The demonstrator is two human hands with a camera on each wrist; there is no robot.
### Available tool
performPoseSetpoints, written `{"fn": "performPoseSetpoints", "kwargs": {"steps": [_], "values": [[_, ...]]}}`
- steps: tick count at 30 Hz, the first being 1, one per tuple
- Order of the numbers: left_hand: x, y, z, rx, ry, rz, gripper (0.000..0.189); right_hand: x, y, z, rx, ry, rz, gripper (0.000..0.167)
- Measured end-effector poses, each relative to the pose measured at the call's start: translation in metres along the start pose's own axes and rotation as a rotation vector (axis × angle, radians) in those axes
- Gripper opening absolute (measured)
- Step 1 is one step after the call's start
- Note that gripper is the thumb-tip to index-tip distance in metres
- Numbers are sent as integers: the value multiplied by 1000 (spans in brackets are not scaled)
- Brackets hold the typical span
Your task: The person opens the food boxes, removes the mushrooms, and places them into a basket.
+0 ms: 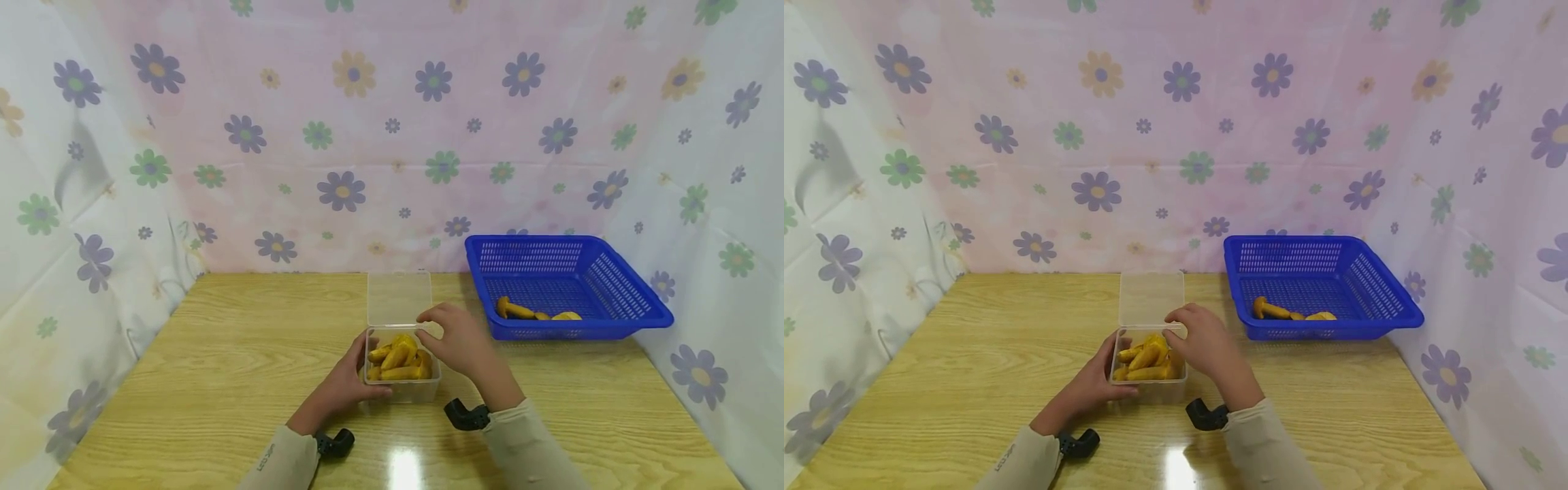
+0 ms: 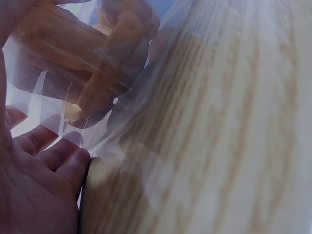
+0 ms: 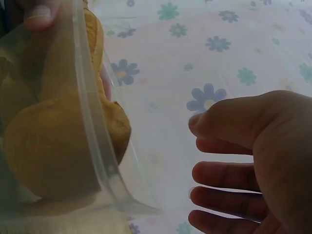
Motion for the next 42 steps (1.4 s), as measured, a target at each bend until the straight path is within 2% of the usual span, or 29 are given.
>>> {"fn": "performPoseSetpoints", "kwargs": {"steps": [13, 20, 34, 36, 37, 42], "values": [[0, 2, -3, 10, 11, -5, 116, 10, -4, -13, -31, 18, -171, 24], [1, 1, -5, 15, 3, -10, 113, 18, -6, -17, -104, 11, -198, 26], [1, 0, -4, 6, 2, -10, 114, 28, -8, -21, -132, -34, -295, 30], [1, 0, -3, -5, -5, -6, 114, 28, -8, -21, -133, -37, -301, 30], [1, -1, 2, -10, -5, -10, 113, 29, -8, -21, -134, -36, -302, 30], [0, -1, 2, -2, 6, -12, 113, 30, -9, -21, -161, -37, -307, 28]]}}
Point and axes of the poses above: each hand's wrist, its own y-axis towards the middle knuckle, its own x-axis out of the palm, z = x × y, the point moved 3 cm from there along y, towards the middle knuckle, and after that the axes turned 7 degrees about x, right-handed, at the moved point
